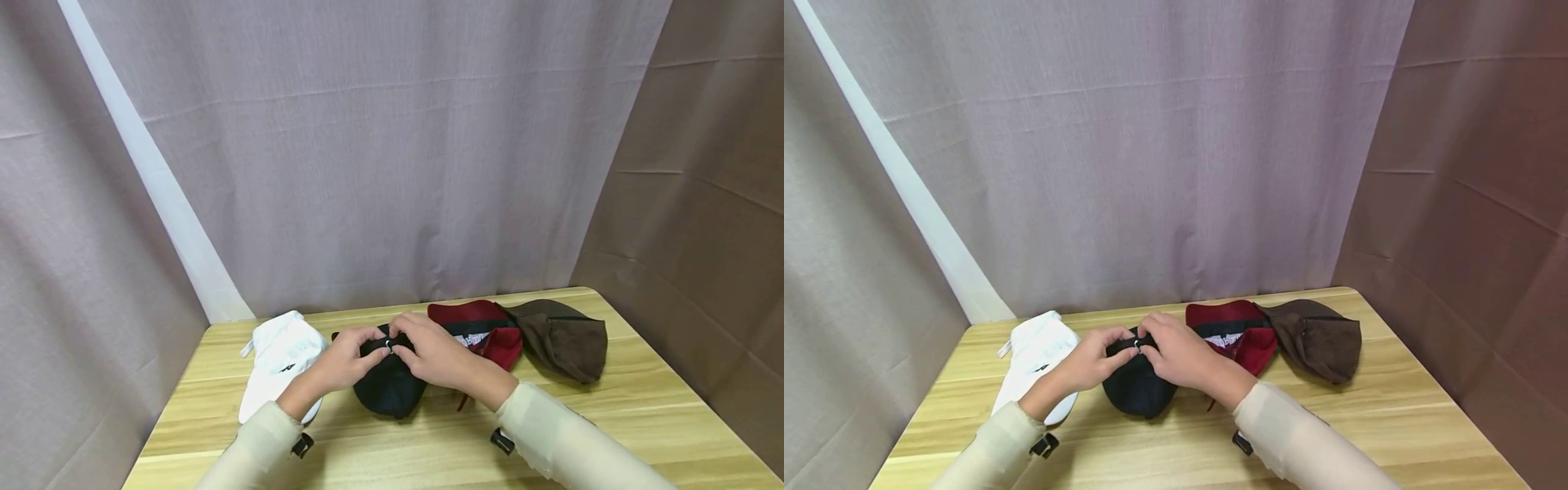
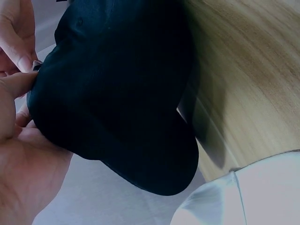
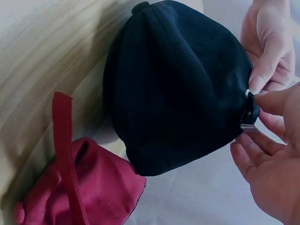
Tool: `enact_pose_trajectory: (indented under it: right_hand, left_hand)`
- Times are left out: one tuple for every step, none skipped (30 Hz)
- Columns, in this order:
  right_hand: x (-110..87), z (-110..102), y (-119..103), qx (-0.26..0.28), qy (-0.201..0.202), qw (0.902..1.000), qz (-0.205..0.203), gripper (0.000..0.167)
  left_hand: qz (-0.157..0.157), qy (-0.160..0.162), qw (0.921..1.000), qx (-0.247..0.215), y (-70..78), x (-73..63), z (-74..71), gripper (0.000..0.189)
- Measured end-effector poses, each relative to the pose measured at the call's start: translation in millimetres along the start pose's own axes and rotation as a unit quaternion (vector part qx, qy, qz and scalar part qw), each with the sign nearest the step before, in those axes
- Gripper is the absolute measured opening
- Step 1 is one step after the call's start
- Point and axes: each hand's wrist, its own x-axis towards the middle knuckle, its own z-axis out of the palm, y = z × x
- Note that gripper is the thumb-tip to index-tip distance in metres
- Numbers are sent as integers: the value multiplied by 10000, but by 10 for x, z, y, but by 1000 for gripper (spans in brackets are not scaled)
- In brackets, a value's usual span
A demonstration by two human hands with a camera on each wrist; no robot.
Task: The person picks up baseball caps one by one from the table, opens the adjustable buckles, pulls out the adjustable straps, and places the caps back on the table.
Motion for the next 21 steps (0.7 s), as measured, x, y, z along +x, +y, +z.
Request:
enact_pose_trajectory:
  right_hand:
    - [2,4,-7,-39,-18,10000,29,14]
    - [4,10,-14,-69,-41,9999,70,14]
    - [5,17,-19,-128,-59,9998,105,13]
    - [7,25,-23,-205,-68,9997,129,13]
    - [9,34,-27,-278,-69,9995,145,14]
    - [11,42,-31,-339,-69,9993,146,14]
    - [13,50,-33,-400,-76,9991,147,15]
    - [15,57,-35,-442,-93,9989,156,15]
    - [16,62,-36,-487,-116,9986,159,16]
    - [18,66,-38,-503,-154,9985,176,17]
    - [19,68,-39,-497,-208,9983,207,17]
    - [21,69,-40,-485,-278,9981,243,18]
    - [23,68,-40,-474,-351,9979,281,18]
    - [26,67,-39,-452,-421,9976,314,18]
    - [29,66,-38,-430,-489,9973,331,18]
    - [33,66,-36,-436,-546,9970,340,18]
    - [38,67,-35,-441,-589,9967,340,17]
    - [43,68,-34,-443,-627,9965,336,17]
    - [47,71,-34,-441,-659,9963,340,16]
    - [52,73,-33,-421,-685,9962,346,16]
    - [57,75,-35,-386,-711,9961,362,16]
  left_hand:
    - [3,-9,10000,-8,2,0,1,12]
    - [19,-17,10000,-16,4,1,4,12]
    - [37,-17,10000,-24,4,1,8,12]
    - [70,-6,10000,-18,5,1,13,11]
    - [92,4,10000,-13,2,0,19,11]
    - [114,21,9999,2,0,-1,26,10]
    - [130,42,9999,22,-4,-3,34,10]
    - [155,61,9999,35,-8,-4,42,9]
    - [174,74,9998,62,-14,-6,51,9]
    - [205,75,9997,86,-19,-7,58,9]
    - [229,66,9997,103,-25,-7,65,9]
    - [266,61,9995,130,-27,-6,69,10]
    - [311,51,9994,138,-30,-4,73,11]
    - [349,36,9993,138,-29,-1,74,11]
    - [371,26,9992,138,-28,2,75,12]
    - [380,25,9992,122,-25,6,75,13]
    - [366,31,9993,109,-22,9,74,13]
    - [337,49,9994,111,-18,12,75,13]
    - [301,67,9995,96,-14,14,77,13]
    - [247,92,9996,96,-10,15,80,13]
    - [213,139,9996,120,-7,14,84,13]
